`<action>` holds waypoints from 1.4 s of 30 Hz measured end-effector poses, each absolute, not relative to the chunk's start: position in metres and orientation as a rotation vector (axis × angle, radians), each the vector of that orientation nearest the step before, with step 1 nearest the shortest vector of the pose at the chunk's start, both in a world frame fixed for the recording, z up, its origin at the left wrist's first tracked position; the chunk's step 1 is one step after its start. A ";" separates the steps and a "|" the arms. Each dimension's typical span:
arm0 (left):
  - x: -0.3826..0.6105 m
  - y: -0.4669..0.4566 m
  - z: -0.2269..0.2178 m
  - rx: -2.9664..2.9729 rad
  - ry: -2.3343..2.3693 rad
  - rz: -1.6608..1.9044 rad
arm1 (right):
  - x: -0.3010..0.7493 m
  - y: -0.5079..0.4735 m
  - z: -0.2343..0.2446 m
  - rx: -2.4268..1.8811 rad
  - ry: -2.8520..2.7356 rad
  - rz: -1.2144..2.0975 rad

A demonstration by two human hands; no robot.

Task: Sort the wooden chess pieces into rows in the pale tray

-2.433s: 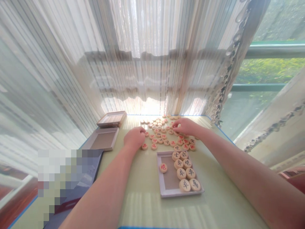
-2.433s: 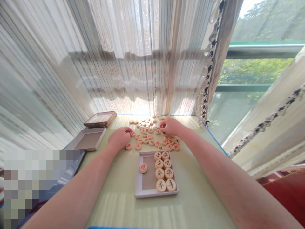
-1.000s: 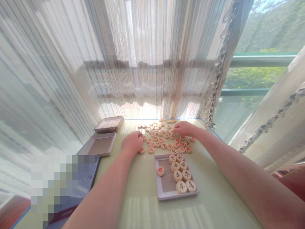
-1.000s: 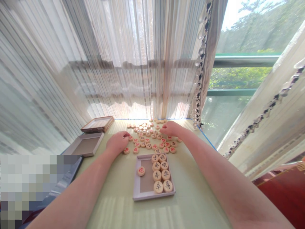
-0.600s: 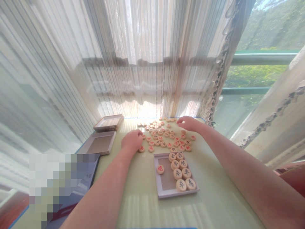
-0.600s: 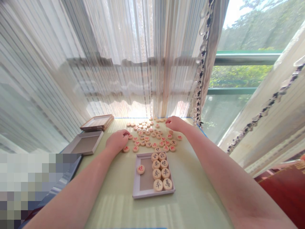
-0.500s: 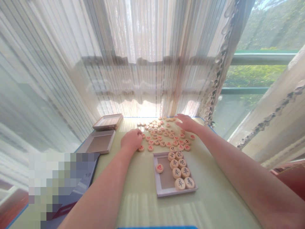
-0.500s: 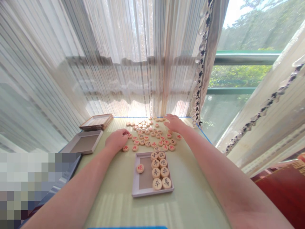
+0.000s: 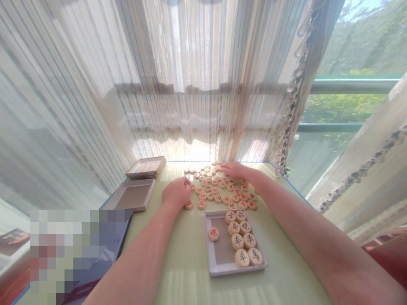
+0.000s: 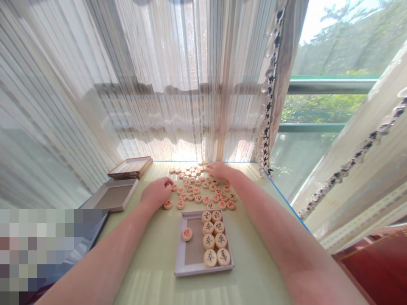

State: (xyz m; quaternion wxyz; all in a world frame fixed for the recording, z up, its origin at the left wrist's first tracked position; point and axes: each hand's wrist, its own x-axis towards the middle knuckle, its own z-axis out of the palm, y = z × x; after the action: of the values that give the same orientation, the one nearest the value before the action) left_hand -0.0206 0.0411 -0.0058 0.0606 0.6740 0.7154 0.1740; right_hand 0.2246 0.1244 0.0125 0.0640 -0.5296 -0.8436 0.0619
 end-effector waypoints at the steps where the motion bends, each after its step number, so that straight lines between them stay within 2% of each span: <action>1: -0.020 0.041 -0.006 2.042 2.165 0.529 | 0.222 0.119 0.016 -1.593 -2.561 0.212; 7: -0.021 0.041 -0.005 2.049 2.150 0.531 | 0.205 0.090 0.045 -1.700 -2.614 0.462; 14: -0.019 0.040 -0.003 2.022 2.154 0.533 | 0.192 0.087 0.041 -1.707 -2.673 0.205; 23: -0.020 0.042 -0.006 2.031 2.147 0.556 | 0.195 0.094 0.032 -1.569 -2.715 0.140; 30: -0.020 0.042 -0.005 2.020 2.141 0.555 | 0.197 0.095 0.038 -1.598 -2.689 0.312; 36: -0.021 0.042 -0.006 2.013 2.139 0.552 | 0.205 0.097 0.041 -1.763 -2.554 0.379; 42: -0.021 0.042 -0.007 2.046 2.153 0.562 | 0.203 0.094 0.044 -1.749 -2.546 0.403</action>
State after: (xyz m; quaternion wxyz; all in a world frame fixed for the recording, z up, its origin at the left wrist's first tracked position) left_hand -0.0211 0.0416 -0.0068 0.0596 0.6757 0.7110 0.1855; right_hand 0.2035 0.0937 0.0439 0.0130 -0.5615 -0.8172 0.1294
